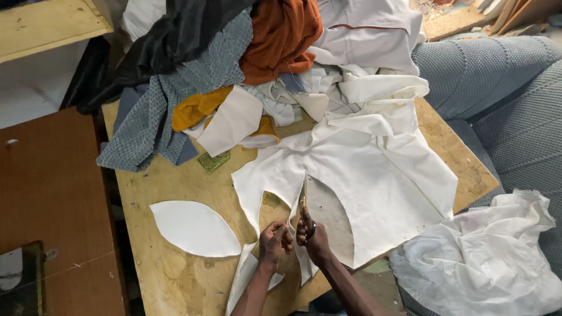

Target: Cutting out patterns from white fabric using scissors on a wooden table

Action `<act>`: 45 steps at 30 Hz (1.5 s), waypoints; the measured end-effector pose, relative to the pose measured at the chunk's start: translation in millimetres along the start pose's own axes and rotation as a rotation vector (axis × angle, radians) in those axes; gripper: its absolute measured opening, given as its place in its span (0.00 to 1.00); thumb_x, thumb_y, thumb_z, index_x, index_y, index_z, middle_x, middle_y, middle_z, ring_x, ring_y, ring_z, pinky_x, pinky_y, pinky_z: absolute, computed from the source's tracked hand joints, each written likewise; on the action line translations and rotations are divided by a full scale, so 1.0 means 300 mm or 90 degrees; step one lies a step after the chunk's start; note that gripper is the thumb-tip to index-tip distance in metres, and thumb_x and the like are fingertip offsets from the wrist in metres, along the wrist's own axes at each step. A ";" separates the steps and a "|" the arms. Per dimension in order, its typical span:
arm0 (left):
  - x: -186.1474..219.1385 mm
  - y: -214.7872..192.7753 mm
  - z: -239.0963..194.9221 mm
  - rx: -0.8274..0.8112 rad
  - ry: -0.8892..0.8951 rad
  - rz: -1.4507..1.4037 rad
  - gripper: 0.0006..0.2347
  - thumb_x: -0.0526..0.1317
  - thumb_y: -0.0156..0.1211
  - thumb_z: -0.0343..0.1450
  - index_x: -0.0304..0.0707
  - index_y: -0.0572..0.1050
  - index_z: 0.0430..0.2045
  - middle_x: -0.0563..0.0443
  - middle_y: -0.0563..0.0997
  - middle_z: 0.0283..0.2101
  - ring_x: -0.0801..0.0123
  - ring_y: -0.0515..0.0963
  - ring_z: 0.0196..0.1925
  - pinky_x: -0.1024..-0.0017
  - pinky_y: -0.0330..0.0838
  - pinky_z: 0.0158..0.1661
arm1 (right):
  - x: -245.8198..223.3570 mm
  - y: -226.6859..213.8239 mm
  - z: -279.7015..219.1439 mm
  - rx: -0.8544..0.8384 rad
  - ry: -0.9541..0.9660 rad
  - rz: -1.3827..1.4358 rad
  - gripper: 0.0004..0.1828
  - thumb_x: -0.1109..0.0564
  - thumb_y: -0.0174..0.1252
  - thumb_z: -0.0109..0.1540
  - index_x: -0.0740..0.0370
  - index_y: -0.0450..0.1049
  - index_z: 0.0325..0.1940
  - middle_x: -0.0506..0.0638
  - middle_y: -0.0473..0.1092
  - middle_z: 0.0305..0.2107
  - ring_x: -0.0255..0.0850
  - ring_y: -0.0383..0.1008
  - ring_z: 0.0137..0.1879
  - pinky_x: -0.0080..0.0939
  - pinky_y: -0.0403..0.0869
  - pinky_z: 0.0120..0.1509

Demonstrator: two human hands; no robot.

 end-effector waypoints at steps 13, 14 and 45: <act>0.319 0.027 0.202 0.065 0.082 0.081 0.10 0.42 0.74 0.80 0.32 0.82 0.38 0.33 0.91 0.27 0.54 0.85 0.17 0.63 0.69 0.16 | 0.150 -0.369 -0.471 0.036 0.240 -0.077 0.45 0.16 0.60 0.75 0.63 0.80 0.40 0.48 0.58 0.21 0.40 0.59 0.23 0.42 0.61 0.29; 0.378 0.040 0.250 0.063 0.123 0.057 0.09 0.39 0.75 0.78 0.32 0.81 0.42 0.31 0.93 0.30 0.52 0.89 0.21 0.65 0.73 0.17 | 0.147 -0.418 -0.506 0.034 0.204 -0.126 0.43 0.18 0.59 0.75 0.63 0.79 0.42 0.49 0.61 0.21 0.44 0.63 0.23 0.46 0.67 0.30; -0.373 0.479 -0.154 -0.155 0.710 1.159 0.48 0.72 0.38 0.88 0.36 0.39 1.00 0.37 0.32 1.02 0.45 0.31 1.03 0.39 0.23 0.95 | 0.385 -0.793 -1.017 0.122 0.149 -0.154 0.31 0.35 0.72 0.80 0.56 0.71 0.36 0.49 0.68 0.20 0.41 0.70 0.21 0.46 0.72 0.26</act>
Point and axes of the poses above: each hand's wrist, its own z-axis towards the middle knuckle, its own y-axis out of the palm, x = y × z, the point moved 7 cm from there along z, towards the middle knuckle
